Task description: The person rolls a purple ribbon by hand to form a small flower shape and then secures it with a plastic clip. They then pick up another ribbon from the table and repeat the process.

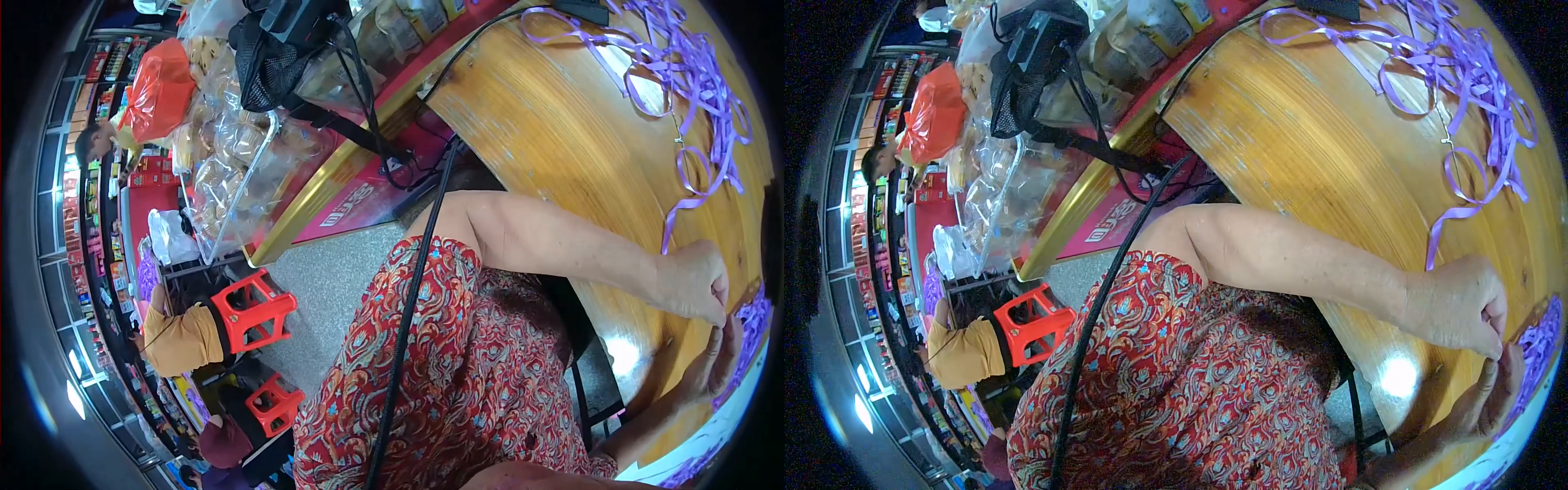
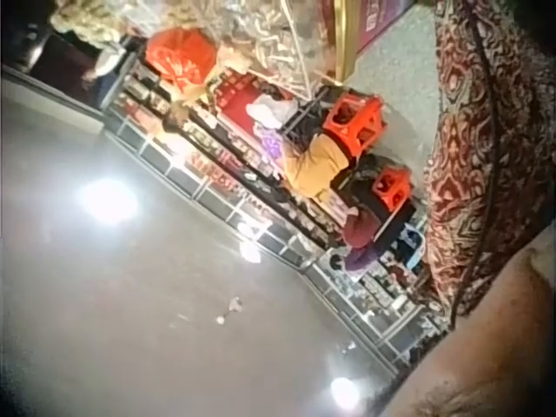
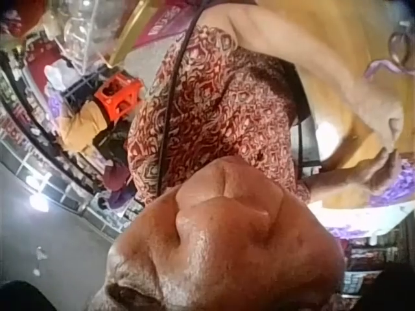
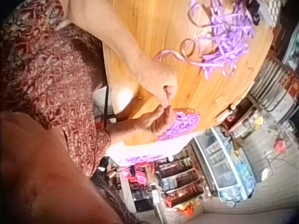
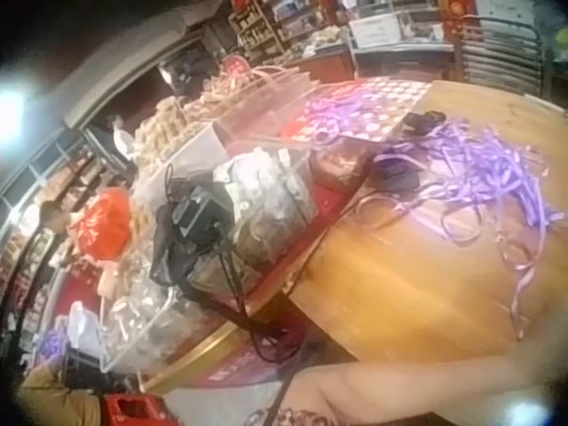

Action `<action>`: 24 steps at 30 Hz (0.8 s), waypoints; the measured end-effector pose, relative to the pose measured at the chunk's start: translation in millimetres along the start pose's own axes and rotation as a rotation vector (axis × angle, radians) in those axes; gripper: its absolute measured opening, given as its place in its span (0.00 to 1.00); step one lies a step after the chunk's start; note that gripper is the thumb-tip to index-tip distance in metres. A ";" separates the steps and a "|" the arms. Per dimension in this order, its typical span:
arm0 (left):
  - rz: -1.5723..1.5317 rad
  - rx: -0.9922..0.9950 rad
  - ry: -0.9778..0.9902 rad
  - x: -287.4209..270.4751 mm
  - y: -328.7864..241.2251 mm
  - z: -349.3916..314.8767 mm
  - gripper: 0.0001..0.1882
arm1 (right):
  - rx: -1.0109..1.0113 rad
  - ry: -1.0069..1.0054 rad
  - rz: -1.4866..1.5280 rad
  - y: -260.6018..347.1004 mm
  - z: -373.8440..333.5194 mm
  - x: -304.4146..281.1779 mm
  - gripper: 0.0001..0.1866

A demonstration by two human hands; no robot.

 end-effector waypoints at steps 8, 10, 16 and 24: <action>-0.023 -0.004 -0.004 2.5 -3.7 -0.9 0.10 | -0.023 0.090 -0.060 2.9 -4.4 -2.9 0.12; -0.033 0.005 -0.006 2.2 -5.6 -1.8 0.10 | -0.049 0.088 -0.059 3.4 -5.5 -2.0 0.11; -0.031 0.004 0.001 2.0 -5.4 -2.5 0.10 | -0.120 0.172 -0.044 12.2 -4.6 3.3 0.10; -0.056 0.088 0.053 5.2 -16.9 0.1 0.08 | -0.110 0.216 0.040 15.0 -4.6 1.4 0.09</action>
Point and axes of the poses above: each hand's wrist, its own z-axis towards the middle knuckle, its own x-axis out of the palm, y = z × x, the point moved 7 cm from there along z, towards the middle knuckle, and after that the axes turned 15 degrees about x, right-handed, at the moved point
